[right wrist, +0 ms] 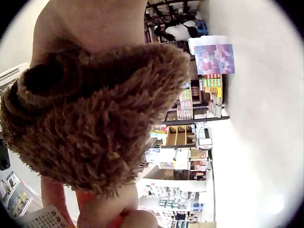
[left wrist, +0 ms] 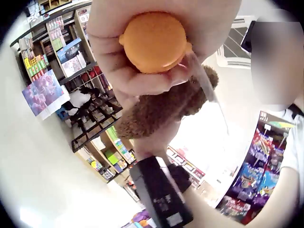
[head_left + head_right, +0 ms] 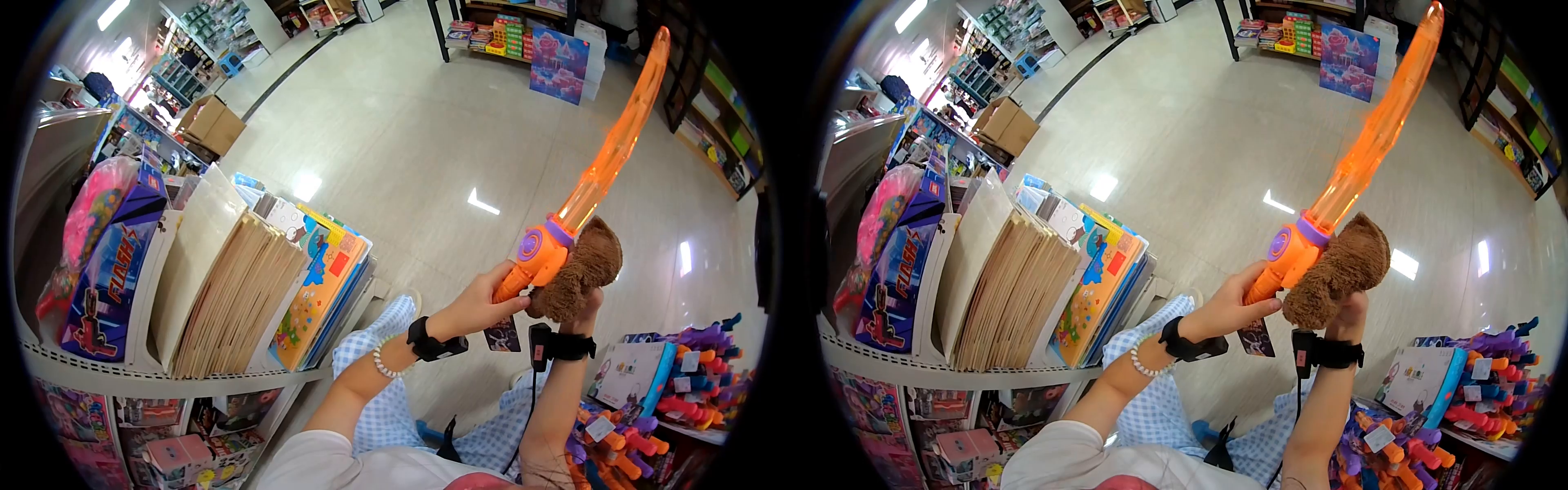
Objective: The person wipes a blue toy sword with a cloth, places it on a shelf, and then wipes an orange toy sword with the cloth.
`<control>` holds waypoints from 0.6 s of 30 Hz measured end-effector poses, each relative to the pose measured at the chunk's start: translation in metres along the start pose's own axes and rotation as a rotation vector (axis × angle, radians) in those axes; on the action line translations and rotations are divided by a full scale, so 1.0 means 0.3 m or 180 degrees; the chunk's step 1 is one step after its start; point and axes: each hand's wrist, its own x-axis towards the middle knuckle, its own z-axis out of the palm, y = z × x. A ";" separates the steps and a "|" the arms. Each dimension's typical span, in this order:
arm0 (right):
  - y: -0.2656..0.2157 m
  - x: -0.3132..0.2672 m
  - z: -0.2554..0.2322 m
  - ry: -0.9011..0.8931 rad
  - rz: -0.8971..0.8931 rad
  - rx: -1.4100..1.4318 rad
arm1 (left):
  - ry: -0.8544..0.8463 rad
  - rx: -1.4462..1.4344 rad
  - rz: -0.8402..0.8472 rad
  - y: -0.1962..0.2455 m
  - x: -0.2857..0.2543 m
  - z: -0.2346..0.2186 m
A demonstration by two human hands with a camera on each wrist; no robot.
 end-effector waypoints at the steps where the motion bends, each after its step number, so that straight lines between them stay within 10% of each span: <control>1: 0.001 -0.008 0.000 0.0208 0.0004 0.0029 | -0.0024 -0.0245 0.0084 -0.006 0.001 0.004; 8: -0.020 -0.015 0.009 0.0499 -0.0016 -0.0119 | -0.0988 -0.1793 -0.1056 0.053 0.002 -0.053; 18: -0.018 0.028 0.043 -0.0088 0.0024 0.0440 | -0.1673 -0.2354 -0.0976 0.069 -0.016 -0.073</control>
